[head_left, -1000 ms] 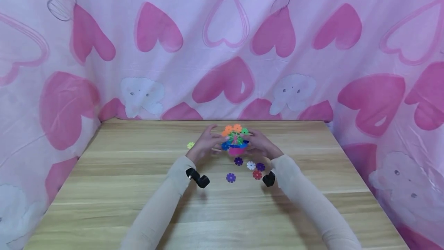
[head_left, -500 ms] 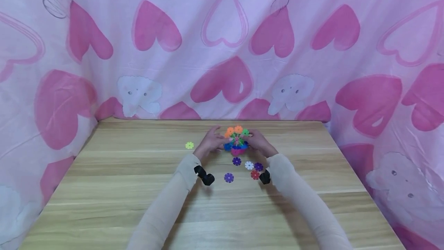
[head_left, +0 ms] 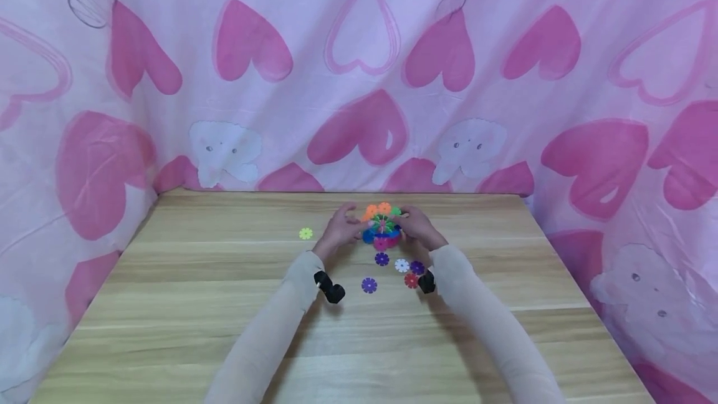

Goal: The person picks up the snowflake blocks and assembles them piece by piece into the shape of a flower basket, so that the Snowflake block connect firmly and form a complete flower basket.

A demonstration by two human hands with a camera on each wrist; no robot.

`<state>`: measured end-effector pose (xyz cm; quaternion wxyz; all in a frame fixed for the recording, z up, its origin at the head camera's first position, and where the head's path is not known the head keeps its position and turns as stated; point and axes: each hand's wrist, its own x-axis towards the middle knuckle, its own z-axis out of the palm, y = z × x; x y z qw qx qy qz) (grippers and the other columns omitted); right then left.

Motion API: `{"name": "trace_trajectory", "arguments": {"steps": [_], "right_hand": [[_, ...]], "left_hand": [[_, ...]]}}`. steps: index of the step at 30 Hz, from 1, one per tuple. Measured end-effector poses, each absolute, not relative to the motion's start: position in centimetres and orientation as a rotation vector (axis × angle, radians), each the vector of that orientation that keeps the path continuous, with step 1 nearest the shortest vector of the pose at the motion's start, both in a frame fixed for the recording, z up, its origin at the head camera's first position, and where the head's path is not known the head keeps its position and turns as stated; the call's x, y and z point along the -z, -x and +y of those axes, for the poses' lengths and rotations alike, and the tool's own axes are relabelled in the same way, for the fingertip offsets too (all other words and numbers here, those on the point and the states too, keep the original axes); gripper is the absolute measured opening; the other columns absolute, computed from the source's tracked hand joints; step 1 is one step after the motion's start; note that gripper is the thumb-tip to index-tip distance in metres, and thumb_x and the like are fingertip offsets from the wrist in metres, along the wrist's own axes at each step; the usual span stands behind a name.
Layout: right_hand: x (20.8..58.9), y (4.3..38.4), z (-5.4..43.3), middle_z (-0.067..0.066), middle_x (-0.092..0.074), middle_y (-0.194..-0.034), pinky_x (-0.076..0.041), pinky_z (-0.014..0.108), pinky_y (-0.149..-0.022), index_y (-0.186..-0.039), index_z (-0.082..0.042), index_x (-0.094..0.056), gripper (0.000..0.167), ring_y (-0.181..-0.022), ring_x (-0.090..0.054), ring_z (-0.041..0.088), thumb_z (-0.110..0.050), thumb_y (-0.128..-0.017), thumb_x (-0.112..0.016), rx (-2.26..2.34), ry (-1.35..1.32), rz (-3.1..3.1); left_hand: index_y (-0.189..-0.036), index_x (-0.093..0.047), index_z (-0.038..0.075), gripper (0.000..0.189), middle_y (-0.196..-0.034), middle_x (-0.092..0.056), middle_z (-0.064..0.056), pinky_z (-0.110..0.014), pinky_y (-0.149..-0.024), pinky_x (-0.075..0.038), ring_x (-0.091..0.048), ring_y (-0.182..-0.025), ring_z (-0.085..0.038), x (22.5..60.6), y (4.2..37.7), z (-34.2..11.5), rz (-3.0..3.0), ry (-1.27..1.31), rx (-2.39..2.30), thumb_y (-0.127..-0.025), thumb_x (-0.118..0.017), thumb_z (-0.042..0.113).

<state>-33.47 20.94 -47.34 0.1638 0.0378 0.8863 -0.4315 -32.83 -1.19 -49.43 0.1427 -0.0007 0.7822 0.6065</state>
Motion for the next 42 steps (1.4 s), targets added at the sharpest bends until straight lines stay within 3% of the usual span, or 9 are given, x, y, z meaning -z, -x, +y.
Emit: {"name": "trace_trajectory", "arguments": {"steps": [3, 7, 11, 13, 16, 20, 26, 32, 42], "right_hand": [[46.7, 32.8, 22.0, 0.019, -0.061, -0.122, -0.055, 0.041, -0.086, -0.133, -0.003, -0.054, 0.042, -0.104, -0.061, 0.031, -0.033, -0.103, -0.052, 1.219, -0.086, 2.558], [45.7, 31.5, 23.5, 0.019, -0.065, -0.114, -0.057, 0.042, -0.083, -0.112, -0.001, -0.063, 0.026, -0.103, -0.062, 0.033, -0.024, -0.100, -0.060, 1.136, -0.005, 2.619], [45.0, 30.1, 24.2, 0.015, -0.065, -0.106, -0.055, 0.036, -0.077, -0.104, -0.003, -0.065, 0.022, -0.095, -0.062, 0.028, -0.024, -0.098, -0.064, 1.054, 0.053, 2.644], [44.7, 29.4, 24.3, 0.014, -0.065, -0.102, -0.053, 0.035, -0.074, -0.104, -0.004, -0.064, 0.022, -0.091, -0.061, 0.027, -0.025, -0.098, -0.063, 1.034, 0.027, 2.638], [44.8, 28.5, 24.2, 0.012, -0.065, -0.095, -0.051, 0.031, -0.070, -0.099, -0.004, -0.064, 0.017, -0.084, -0.059, 0.023, -0.021, -0.096, -0.065, 0.929, 0.037, 2.661], [45.8, 27.7, 23.5, 0.010, -0.066, -0.090, -0.051, 0.030, -0.068, -0.097, -0.002, -0.065, 0.017, -0.078, -0.058, 0.020, -0.015, -0.089, -0.073, 0.805, 0.151, 2.670], [47.2, 27.5, 22.3, 0.008, -0.062, -0.085, -0.048, 0.029, -0.065, -0.094, -0.004, -0.064, 0.023, -0.075, -0.054, 0.019, -0.015, -0.083, -0.081, 0.817, 0.184, 2.706], [47.5, 27.3, 21.5, 0.006, -0.061, -0.075, -0.046, 0.025, -0.059, -0.081, -0.005, -0.061, 0.016, -0.067, -0.055, 0.017, -0.005, -0.085, -0.076, 0.845, 0.207, 2.660], [48.4, 26.3, 20.3, 0.005, -0.062, -0.081, -0.049, 0.029, -0.065, -0.086, -0.006, -0.064, 0.013, -0.076, -0.055, 0.020, -0.004, -0.084, -0.077, 0.694, 0.230, 2.718]], "left_hand": [[-0.144, -0.047, 0.005, 0.061, -0.124, -0.063, -0.018, -0.040, -0.085, -0.059, -0.067, -0.101, -0.029, 49.0, 31.8, -1.4, 2.409, 0.007, -1.683, -0.094, -0.069, 0.033], [-0.125, -0.064, 0.001, 0.038, -0.120, -0.067, -0.016, -0.045, -0.095, -0.054, -0.063, -0.109, -0.030, 48.3, 29.9, -1.4, 2.523, -0.090, -1.478, -0.096, -0.065, 0.025], [-0.089, -0.071, 0.003, 0.015, -0.086, -0.066, -0.006, -0.033, -0.068, -0.055, -0.059, -0.076, -0.019, 48.0, 28.7, -0.4, 2.582, -0.318, -1.218, -0.093, -0.067, 0.017], [-0.069, -0.062, 0.006, 0.024, -0.068, -0.054, -0.001, -0.026, -0.052, -0.042, -0.046, -0.059, -0.014, 48.2, 28.5, 0.5, 2.623, -0.414, -1.119, -0.090, -0.069, 0.015], [-0.057, -0.047, 0.013, 0.041, -0.057, -0.039, 0.004, -0.022, -0.044, -0.028, -0.035, -0.049, -0.010, 48.7, 28.3, 1.8, 2.697, -0.469, -1.031, -0.088, -0.072, 0.019], [-0.057, -0.052, 0.016, 0.042, -0.057, -0.046, 0.004, -0.024, -0.045, -0.033, -0.044, -0.050, -0.011, 49.4, 28.0, 3.0, 2.836, -0.371, -0.974, -0.084, -0.079, 0.031], [-0.064, -0.058, 0.014, 0.037, -0.071, -0.053, -0.001, -0.033, -0.062, -0.039, -0.049, -0.069, -0.020, 49.6, 27.7, 3.9, 2.947, -0.269, -0.894, -0.077, -0.085, 0.035], [-0.078, -0.061, 0.013, 0.025, -0.075, -0.061, -0.001, -0.033, -0.065, -0.043, -0.055, -0.070, -0.019, 49.4, 27.7, 3.7, 2.881, -0.279, -0.946, -0.078, -0.084, 0.023], [-0.097, -0.071, 0.005, 0.012, -0.086, -0.068, -0.006, -0.026, -0.065, -0.052, -0.061, -0.077, -0.016, 49.0, 26.6, 0.0, 2.514, -0.286, -1.511, -0.086, -0.074, 0.003]]}}
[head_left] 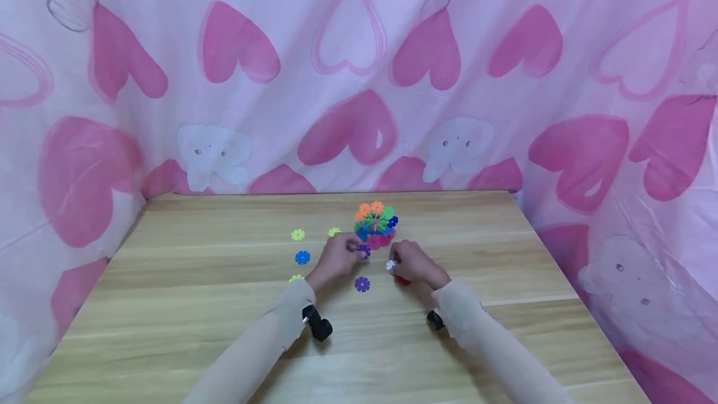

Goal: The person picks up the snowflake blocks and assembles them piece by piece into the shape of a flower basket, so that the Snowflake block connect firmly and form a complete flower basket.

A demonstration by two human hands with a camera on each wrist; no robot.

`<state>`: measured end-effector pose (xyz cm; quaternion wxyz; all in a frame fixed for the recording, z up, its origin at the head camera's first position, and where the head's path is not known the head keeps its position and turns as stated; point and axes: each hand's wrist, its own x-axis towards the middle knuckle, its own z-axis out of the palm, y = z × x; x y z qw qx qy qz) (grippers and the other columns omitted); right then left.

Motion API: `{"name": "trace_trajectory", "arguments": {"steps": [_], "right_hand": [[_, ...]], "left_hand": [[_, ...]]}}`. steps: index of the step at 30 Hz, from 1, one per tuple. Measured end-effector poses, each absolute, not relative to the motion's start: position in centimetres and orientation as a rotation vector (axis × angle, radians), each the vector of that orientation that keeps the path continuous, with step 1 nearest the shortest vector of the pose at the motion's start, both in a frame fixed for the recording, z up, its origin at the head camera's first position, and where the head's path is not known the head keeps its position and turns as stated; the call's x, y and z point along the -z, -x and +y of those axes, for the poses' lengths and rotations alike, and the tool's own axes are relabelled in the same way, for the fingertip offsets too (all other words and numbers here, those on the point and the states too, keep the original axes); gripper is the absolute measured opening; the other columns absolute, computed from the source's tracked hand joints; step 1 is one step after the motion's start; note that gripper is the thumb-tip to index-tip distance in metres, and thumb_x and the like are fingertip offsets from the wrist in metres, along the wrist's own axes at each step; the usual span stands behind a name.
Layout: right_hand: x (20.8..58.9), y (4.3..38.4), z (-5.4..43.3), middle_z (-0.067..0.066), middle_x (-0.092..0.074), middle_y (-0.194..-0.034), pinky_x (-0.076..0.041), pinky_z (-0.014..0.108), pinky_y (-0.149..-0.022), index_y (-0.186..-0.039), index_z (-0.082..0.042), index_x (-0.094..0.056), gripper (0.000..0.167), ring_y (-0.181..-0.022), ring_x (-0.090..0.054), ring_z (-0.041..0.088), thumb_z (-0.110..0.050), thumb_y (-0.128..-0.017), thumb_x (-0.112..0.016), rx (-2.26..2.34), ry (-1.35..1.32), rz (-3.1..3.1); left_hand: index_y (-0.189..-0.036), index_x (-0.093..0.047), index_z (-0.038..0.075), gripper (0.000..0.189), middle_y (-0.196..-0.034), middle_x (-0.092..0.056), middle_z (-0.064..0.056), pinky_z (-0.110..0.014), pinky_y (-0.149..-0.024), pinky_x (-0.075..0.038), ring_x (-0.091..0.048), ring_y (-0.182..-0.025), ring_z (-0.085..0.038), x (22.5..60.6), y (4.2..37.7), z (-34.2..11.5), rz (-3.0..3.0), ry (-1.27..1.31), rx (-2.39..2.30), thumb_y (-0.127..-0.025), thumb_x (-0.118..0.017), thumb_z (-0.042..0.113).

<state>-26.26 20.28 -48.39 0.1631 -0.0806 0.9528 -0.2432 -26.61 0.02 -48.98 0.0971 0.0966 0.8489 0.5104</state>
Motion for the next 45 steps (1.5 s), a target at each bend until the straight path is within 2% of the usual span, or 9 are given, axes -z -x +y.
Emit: {"name": "trace_trajectory", "arguments": {"steps": [4, 7, 13, 16, 22, 32, 39, 42, 45], "right_hand": [[48.3, 25.8, 20.1, 0.005, -0.061, -0.084, -0.049, 0.029, -0.066, -0.088, -0.008, -0.061, 0.015, -0.079, -0.055, 0.020, -0.006, -0.086, -0.076, 0.782, 0.188, 2.676], [47.4, 25.2, 19.8, 0.006, -0.061, -0.085, -0.050, 0.028, -0.066, -0.092, -0.005, -0.063, 0.010, -0.078, -0.054, 0.018, -0.006, -0.089, -0.073, 1.090, 0.150, 2.587], [44.7, 23.8, 18.0, 0.006, -0.066, -0.077, -0.053, 0.024, -0.058, -0.102, 0.002, -0.061, 0.013, -0.062, -0.060, 0.010, -0.010, -0.098, -0.061, 1.670, 0.205, 2.123], [44.1, 23.2, 17.1, 0.004, -0.065, -0.069, -0.047, 0.020, -0.051, -0.102, 0.002, -0.058, 0.014, -0.055, -0.057, 0.008, -0.013, -0.100, -0.058, 1.726, 0.242, 2.006], [44.0, 22.8, 16.5, 0.001, -0.062, -0.064, -0.043, 0.018, -0.049, -0.101, 0.002, -0.059, 0.013, -0.051, -0.053, 0.006, -0.011, -0.101, -0.057, 1.780, 0.165, 1.972], [44.3, 22.3, 15.4, -0.001, -0.056, -0.064, -0.034, 0.015, -0.046, -0.093, 0.008, -0.063, 0.018, -0.050, -0.045, 0.004, -0.004, -0.101, -0.051, 1.874, 0.126, 1.921], [44.6, 22.5, 15.0, -0.001, -0.054, -0.063, -0.033, 0.014, -0.045, -0.092, 0.005, -0.065, 0.018, -0.050, -0.043, 0.003, -0.003, -0.101, -0.051, 1.889, 0.090, 1.928], [44.8, 22.8, 15.0, -0.003, -0.055, -0.063, -0.033, 0.015, -0.046, -0.098, 0.010, -0.065, 0.021, -0.051, -0.043, 0.004, -0.005, -0.102, -0.051, 1.831, 0.143, 1.972], [45.0, 23.1, 15.2, -0.002, -0.055, -0.065, -0.037, 0.016, -0.049, -0.105, 0.013, -0.065, 0.024, -0.053, -0.045, 0.005, -0.008, -0.102, -0.052, 1.774, 0.207, 2.031]], "left_hand": [[-0.098, -0.074, 0.004, 0.009, -0.090, -0.072, -0.008, -0.027, -0.069, -0.056, -0.064, -0.080, -0.016, 48.0, 25.3, -1.6, 2.464, -0.293, -1.667, -0.090, -0.070, 0.004], [-0.100, -0.076, 0.003, 0.011, -0.092, -0.074, -0.009, -0.026, -0.071, -0.057, -0.065, -0.081, -0.015, 47.5, 24.2, -2.5, 2.489, -0.305, -1.735, -0.091, -0.069, 0.004], [-0.099, -0.076, 0.000, 0.011, -0.090, -0.075, -0.013, -0.021, -0.070, -0.057, -0.067, -0.077, -0.016, 46.9, 22.4, -3.5, 2.479, -0.348, -1.891, -0.092, -0.068, 0.003], [-0.098, -0.076, -0.001, 0.011, -0.091, -0.074, -0.015, -0.020, -0.071, -0.057, -0.069, -0.078, -0.017, 46.8, 21.8, -3.6, 2.416, -0.373, -1.979, -0.092, -0.067, 0.002], [-0.095, -0.076, 0.000, 0.009, -0.088, -0.073, -0.013, -0.020, -0.070, -0.056, -0.065, -0.077, -0.013, 46.7, 21.1, -3.3, 2.438, -0.426, -2.013, -0.092, -0.067, 0.000], [-0.091, -0.075, 0.003, 0.010, -0.081, -0.070, -0.006, -0.021, -0.068, -0.054, -0.060, -0.073, -0.009, 46.6, 20.7, -3.4, 2.531, -0.538, -1.947, -0.091, -0.066, -0.001], [-0.091, -0.074, 0.001, 0.008, -0.082, -0.070, -0.013, -0.020, -0.067, -0.052, -0.060, -0.072, -0.009, 47.1, 21.0, -3.5, 2.448, -0.528, -2.028, -0.091, -0.066, -0.001], [-0.096, -0.072, -0.001, 0.009, -0.087, -0.070, -0.019, -0.025, -0.069, -0.057, -0.063, -0.074, -0.013, 47.5, 21.3, -3.6, 2.370, -0.464, -2.011, -0.095, -0.063, -0.001], [-0.104, -0.062, -0.005, 0.010, -0.096, -0.069, -0.025, -0.041, -0.076, -0.061, -0.069, -0.079, -0.030, 47.6, 21.4, -3.8, 2.240, -0.416, -1.990, -0.098, -0.055, -0.003]]}}
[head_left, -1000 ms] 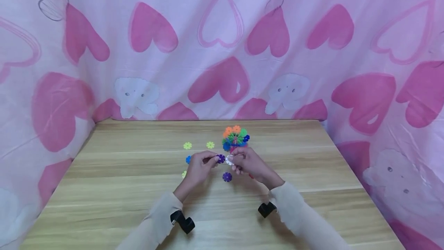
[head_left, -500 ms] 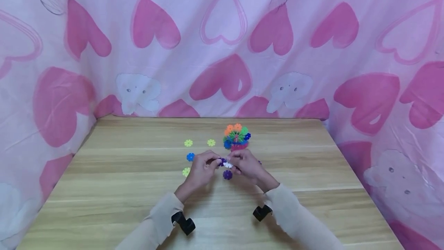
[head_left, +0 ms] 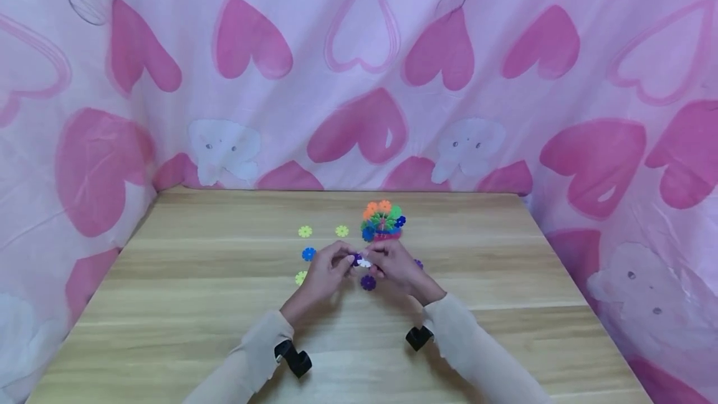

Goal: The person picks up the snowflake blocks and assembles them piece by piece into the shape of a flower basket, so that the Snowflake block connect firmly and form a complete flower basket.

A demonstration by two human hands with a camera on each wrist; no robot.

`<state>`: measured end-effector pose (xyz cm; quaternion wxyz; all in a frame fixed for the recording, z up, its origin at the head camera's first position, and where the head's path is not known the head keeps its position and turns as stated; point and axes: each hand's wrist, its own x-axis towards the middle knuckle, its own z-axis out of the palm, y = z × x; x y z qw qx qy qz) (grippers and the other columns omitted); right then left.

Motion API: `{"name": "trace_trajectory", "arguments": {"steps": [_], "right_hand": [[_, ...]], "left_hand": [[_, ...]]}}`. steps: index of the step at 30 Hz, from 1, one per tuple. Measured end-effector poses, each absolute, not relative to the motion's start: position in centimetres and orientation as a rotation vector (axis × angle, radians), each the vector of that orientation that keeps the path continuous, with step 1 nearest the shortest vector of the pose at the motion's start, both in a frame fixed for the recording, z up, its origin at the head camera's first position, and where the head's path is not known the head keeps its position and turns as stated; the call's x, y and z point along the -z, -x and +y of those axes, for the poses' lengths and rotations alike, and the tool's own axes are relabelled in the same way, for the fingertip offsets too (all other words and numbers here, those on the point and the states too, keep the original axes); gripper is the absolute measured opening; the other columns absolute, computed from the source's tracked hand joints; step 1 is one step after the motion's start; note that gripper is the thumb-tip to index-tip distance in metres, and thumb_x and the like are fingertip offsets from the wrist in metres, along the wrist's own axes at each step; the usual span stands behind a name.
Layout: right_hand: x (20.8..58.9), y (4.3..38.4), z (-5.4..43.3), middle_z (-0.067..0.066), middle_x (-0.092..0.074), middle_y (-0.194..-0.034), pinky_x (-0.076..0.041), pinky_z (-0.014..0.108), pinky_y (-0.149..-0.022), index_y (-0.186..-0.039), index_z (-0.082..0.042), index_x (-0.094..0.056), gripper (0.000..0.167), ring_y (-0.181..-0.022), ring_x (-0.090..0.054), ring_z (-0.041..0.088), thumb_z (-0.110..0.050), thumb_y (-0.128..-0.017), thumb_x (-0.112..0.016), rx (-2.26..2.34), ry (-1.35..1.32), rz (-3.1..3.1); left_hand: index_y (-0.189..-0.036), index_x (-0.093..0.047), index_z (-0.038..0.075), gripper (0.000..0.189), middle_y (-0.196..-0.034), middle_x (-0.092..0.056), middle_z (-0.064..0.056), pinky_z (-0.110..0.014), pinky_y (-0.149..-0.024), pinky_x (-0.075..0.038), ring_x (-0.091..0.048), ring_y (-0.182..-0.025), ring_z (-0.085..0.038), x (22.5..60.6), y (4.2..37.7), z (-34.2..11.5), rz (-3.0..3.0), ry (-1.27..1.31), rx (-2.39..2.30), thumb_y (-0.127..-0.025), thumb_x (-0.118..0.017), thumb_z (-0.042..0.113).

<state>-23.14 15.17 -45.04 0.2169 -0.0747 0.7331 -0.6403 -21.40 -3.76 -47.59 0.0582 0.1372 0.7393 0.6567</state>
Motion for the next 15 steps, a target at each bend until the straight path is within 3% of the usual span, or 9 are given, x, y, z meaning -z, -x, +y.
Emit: {"name": "trace_trajectory", "arguments": {"steps": [3, 5, 7, 10, 15], "right_hand": [[45.18, 23.37, 15.41, -0.001, -0.058, -0.073, -0.043, 0.018, -0.053, -0.113, 0.015, -0.063, 0.027, -0.056, -0.051, 0.007, -0.008, -0.102, -0.054, 1.720, 0.254, 2.075], [45.19, 23.49, 15.63, 0.002, -0.061, -0.077, -0.046, 0.019, -0.056, -0.117, 0.015, -0.061, 0.029, -0.059, -0.054, 0.008, -0.007, -0.101, -0.055, 1.705, 0.261, 2.080], [45.14, 23.62, 15.80, 0.003, -0.064, -0.080, -0.048, 0.020, -0.058, -0.119, 0.016, -0.060, 0.031, -0.063, -0.058, 0.009, -0.008, -0.100, -0.057, 1.700, 0.268, 2.075], [45.01, 23.83, 15.91, 0.006, -0.069, -0.079, -0.052, 0.021, -0.061, -0.120, 0.017, -0.060, 0.033, -0.067, -0.061, 0.010, -0.008, -0.098, -0.059, 1.706, 0.264, 2.069], [44.71, 24.17, 15.99, 0.007, -0.071, -0.083, -0.055, 0.024, -0.066, -0.117, 0.015, -0.063, 0.030, -0.068, -0.062, 0.010, -0.008, -0.098, -0.060, 1.664, 0.306, 2.087]], "left_hand": [[-0.104, -0.053, -0.006, 0.007, -0.101, -0.065, -0.032, -0.054, -0.080, -0.059, -0.068, -0.085, -0.047, 47.57, 21.42, -3.95, 2.117, -0.405, -1.979, -0.098, -0.050, -0.007], [-0.101, -0.050, -0.006, 0.005, -0.102, -0.063, -0.037, -0.053, -0.080, -0.060, -0.067, -0.087, -0.050, 47.62, 21.49, -4.15, 2.069, -0.415, -1.970, -0.097, -0.050, -0.008], [-0.101, -0.048, -0.006, 0.007, -0.104, -0.063, -0.039, -0.049, -0.079, -0.061, -0.069, -0.084, -0.047, 47.76, 21.57, -4.41, 2.030, -0.416, -1.962, -0.095, -0.051, -0.009], [-0.111, -0.044, -0.010, 0.019, -0.109, -0.062, -0.041, -0.041, -0.075, -0.062, -0.071, -0.079, -0.040, 48.12, 21.74, -4.73, 1.975, -0.426, -1.945, -0.094, -0.051, -0.009], [-0.120, -0.043, -0.009, 0.026, -0.106, -0.063, -0.041, -0.039, -0.071, -0.062, -0.071, -0.076, -0.032, 48.36, 21.81, -4.63, 1.928, -0.452, -1.923, -0.096, -0.051, -0.008]]}}
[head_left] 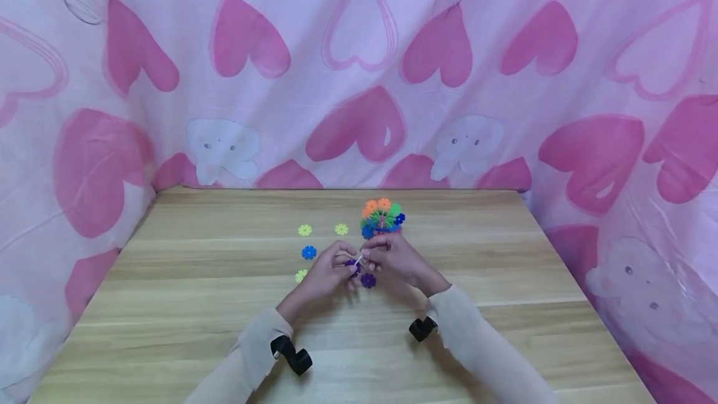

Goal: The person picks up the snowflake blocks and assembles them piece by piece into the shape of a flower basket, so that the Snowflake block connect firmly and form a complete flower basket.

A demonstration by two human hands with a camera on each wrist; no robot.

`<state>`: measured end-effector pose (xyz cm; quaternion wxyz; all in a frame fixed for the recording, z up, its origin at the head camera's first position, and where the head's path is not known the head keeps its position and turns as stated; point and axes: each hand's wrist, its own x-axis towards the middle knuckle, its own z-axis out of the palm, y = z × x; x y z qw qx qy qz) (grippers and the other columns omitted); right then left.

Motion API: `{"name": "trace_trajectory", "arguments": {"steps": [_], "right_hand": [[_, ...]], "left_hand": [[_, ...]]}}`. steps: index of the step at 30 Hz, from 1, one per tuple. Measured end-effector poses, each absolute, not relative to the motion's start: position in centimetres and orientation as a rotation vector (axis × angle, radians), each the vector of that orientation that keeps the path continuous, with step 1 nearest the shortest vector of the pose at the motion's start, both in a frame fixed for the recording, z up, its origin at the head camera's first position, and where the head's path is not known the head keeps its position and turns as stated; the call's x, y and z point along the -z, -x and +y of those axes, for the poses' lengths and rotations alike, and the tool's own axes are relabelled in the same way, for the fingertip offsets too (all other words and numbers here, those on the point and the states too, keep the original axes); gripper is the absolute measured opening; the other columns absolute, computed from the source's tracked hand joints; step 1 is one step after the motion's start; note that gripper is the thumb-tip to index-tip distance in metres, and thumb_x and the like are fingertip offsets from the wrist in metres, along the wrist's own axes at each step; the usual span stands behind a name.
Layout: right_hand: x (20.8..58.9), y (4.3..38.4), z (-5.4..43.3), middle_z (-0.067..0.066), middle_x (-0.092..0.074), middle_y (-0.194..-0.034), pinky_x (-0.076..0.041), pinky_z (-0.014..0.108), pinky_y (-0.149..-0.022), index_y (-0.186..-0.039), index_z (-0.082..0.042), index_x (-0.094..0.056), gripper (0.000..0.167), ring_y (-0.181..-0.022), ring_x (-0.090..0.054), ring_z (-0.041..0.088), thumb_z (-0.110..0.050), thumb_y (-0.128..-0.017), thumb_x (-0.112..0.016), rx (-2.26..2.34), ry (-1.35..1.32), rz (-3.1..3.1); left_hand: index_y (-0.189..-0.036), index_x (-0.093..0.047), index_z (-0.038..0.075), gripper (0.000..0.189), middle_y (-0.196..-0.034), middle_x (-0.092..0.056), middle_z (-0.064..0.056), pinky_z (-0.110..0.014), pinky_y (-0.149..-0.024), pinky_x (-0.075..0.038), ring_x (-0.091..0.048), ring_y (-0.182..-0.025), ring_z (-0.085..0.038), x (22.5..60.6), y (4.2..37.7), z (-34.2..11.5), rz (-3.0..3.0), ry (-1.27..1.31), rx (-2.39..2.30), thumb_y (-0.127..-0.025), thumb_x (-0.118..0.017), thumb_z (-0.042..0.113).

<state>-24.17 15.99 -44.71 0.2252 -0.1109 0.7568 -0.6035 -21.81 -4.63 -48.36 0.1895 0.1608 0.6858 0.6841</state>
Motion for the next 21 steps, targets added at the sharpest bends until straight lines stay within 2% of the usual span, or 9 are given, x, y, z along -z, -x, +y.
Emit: {"name": "trace_trajectory", "arguments": {"steps": [6, 10, 14, 17, 21], "right_hand": [[44.7, 24.7, 17.9, 0.012, -0.068, -0.093, -0.057, 0.032, -0.072, -0.119, 0.008, -0.064, 0.029, -0.078, -0.062, 0.014, -0.012, -0.099, -0.060, 1.365, 0.305, 2.359], [45.3, 24.6, 19.7, 0.008, -0.067, -0.092, -0.054, 0.031, -0.069, -0.104, 0.000, -0.069, 0.017, -0.079, -0.059, 0.017, -0.003, -0.087, -0.072, 0.847, 0.271, 2.618], [46.1, 24.0, 20.5, 0.005, -0.064, -0.084, -0.050, 0.029, -0.065, -0.090, -0.005, -0.067, 0.020, -0.075, -0.055, 0.019, 0.005, -0.078, -0.078, 0.651, 0.255, 2.636], [46.5, 23.6, 20.5, 0.004, -0.062, -0.081, -0.047, 0.028, -0.064, -0.087, -0.006, -0.064, 0.021, -0.073, -0.053, 0.019, 0.007, -0.077, -0.077, 0.663, 0.245, 2.658], [46.6, 23.4, 20.4, 0.004, -0.061, -0.080, -0.047, 0.029, -0.063, -0.088, -0.005, -0.063, 0.016, -0.073, -0.053, 0.019, 0.002, -0.081, -0.076, 0.680, 0.220, 2.655]], "left_hand": [[-0.107, -0.049, -0.006, 0.013, -0.109, -0.064, -0.039, -0.031, -0.071, -0.061, -0.072, -0.083, -0.028, 48.9, 21.9, -5.0, 1.866, -0.367, -1.945, -0.096, -0.054, -0.005], [-0.100, -0.048, 0.002, 0.009, -0.113, -0.064, -0.036, -0.025, -0.069, -0.057, -0.070, -0.085, -0.024, 49.2, 21.9, -5.3, 1.732, -0.227, -2.004, -0.096, -0.056, -0.002], [-0.092, -0.046, 0.009, 0.014, -0.098, -0.067, -0.018, -0.023, -0.066, -0.052, -0.065, -0.076, -0.015, 49.5, 22.0, -5.1, 1.633, -0.167, -2.055, -0.099, -0.057, 0.008], [-0.090, -0.042, 0.011, 0.017, -0.085, -0.063, -0.005, -0.022, -0.063, -0.047, -0.059, -0.070, -0.012, 49.6, 22.1, -4.9, 1.582, -0.167, -2.080, -0.099, -0.057, 0.011], [-0.096, -0.038, 0.012, 0.014, -0.077, -0.053, 0.000, -0.021, -0.058, -0.039, -0.047, -0.064, -0.011, 49.7, 22.2, -4.7, 1.565, -0.129, -2.083, -0.101, -0.051, 0.009]]}}
